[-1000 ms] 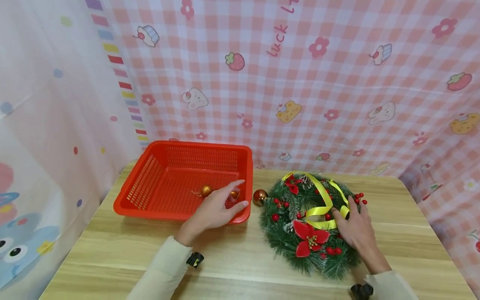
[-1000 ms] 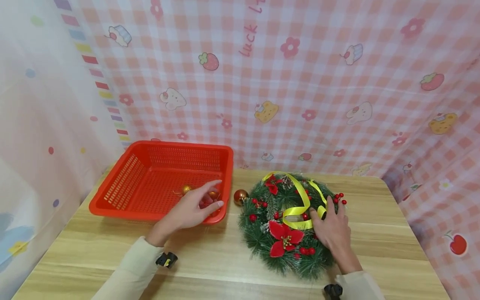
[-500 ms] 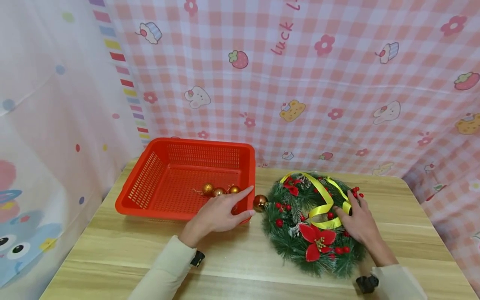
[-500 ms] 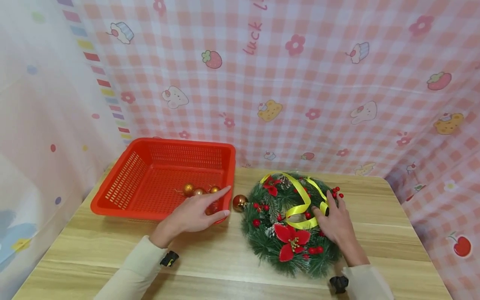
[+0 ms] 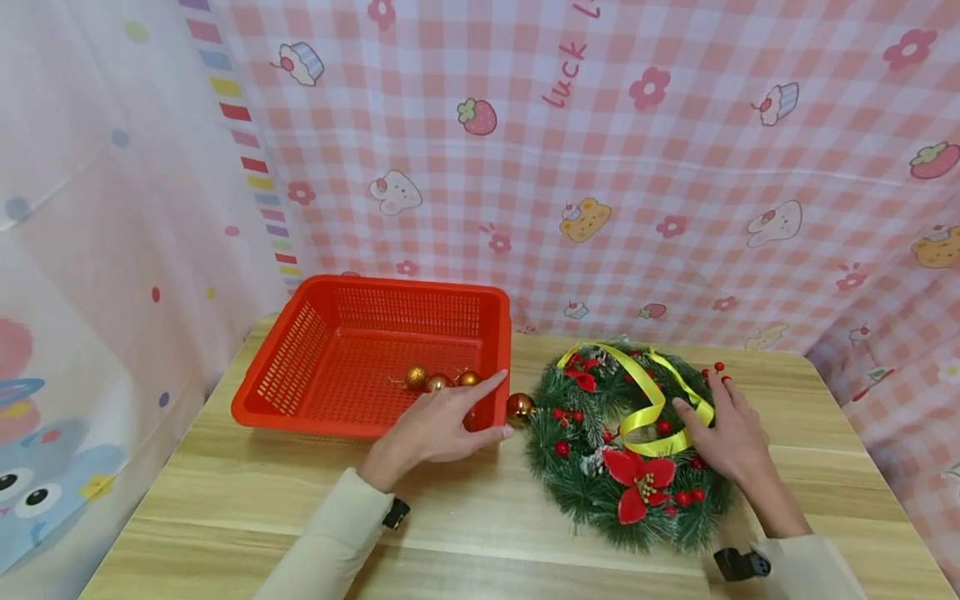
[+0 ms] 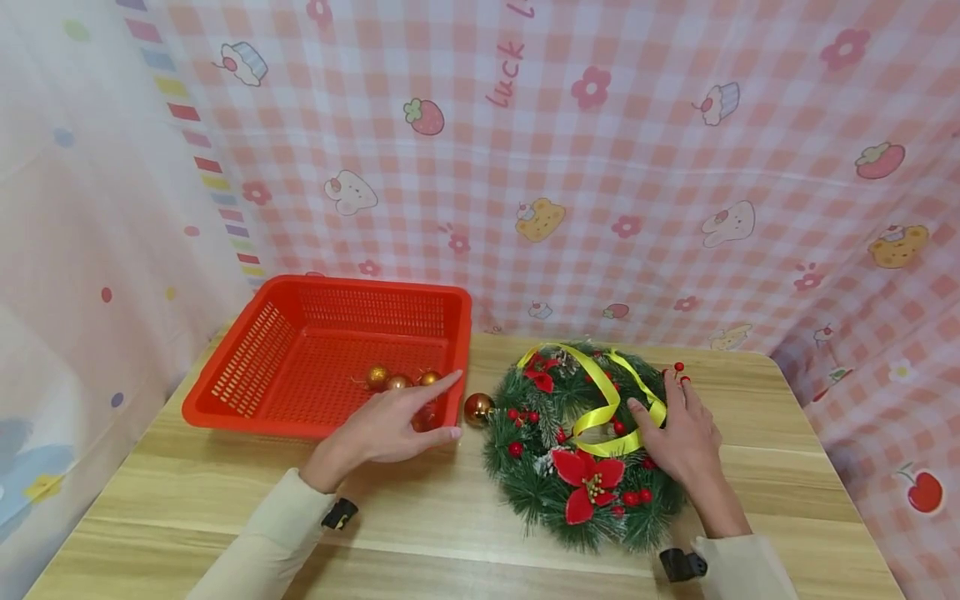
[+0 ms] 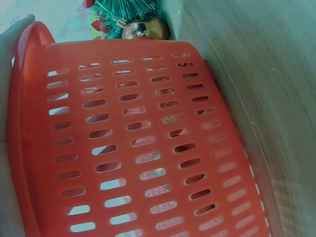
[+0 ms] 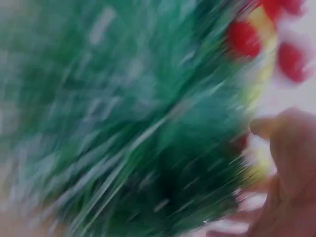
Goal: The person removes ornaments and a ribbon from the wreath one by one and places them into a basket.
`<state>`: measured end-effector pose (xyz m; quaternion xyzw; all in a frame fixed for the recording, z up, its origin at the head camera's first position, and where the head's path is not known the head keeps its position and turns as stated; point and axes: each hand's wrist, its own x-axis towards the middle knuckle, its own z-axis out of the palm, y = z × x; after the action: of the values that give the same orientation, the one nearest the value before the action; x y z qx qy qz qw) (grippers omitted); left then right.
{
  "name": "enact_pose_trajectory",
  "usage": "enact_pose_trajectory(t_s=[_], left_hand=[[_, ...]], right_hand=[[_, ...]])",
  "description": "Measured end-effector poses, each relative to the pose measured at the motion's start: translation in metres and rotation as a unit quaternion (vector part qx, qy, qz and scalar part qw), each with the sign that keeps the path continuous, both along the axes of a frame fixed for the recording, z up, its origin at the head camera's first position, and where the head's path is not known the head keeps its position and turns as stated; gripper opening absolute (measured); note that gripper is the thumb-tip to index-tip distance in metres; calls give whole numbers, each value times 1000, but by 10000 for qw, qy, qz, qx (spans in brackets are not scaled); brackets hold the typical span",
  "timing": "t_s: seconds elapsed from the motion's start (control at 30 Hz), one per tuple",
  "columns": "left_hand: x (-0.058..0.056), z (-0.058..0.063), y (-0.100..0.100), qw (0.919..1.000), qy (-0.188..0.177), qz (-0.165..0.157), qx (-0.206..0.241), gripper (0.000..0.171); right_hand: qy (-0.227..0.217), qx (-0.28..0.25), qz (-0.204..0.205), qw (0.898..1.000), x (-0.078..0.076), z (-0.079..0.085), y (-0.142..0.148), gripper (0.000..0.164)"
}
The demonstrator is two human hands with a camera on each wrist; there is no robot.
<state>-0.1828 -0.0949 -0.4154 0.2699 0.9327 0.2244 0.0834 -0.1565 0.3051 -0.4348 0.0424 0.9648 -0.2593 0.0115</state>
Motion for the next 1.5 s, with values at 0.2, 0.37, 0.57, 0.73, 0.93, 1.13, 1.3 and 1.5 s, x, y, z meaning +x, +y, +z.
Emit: enact_pose_trajectory(t_s=[0.2, 0.37, 0.57, 0.73, 0.93, 1.13, 1.3, 1.5], left_hand=[[0, -2, 1, 10000, -25, -9, 21, 84], [-1, -3, 2, 10000, -29, 37, -53, 85], [-2, -3, 1, 10000, 6, 49, -75, 85], [-3, -2, 0, 10000, -1, 42, -38, 85], [-3, -2, 1, 10000, -39, 64, -57, 87], [-3, -3, 4, 10000, -26, 4, -16, 87], [-3, -2, 5, 10000, -47, -3, 15, 84], [-3, -3, 2, 10000, -53, 45, 12, 82]], right_hand=[[-469, -18, -784, 9958, 32, 15, -26, 100], [-789, -107, -1015, 9916, 51, 5, -51, 112], [-209, -434, -1196, 9916, 55, -13, -62, 113], [195, -706, -948, 9928, 53, -23, -54, 109], [661, -859, -363, 9934, 46, -32, -37, 103], [774, -865, 362, 9926, 34, -34, -10, 97], [860, -723, 807, 9904, 23, -34, 7, 92], [907, -579, 819, 9908, 23, -23, 6, 88]])
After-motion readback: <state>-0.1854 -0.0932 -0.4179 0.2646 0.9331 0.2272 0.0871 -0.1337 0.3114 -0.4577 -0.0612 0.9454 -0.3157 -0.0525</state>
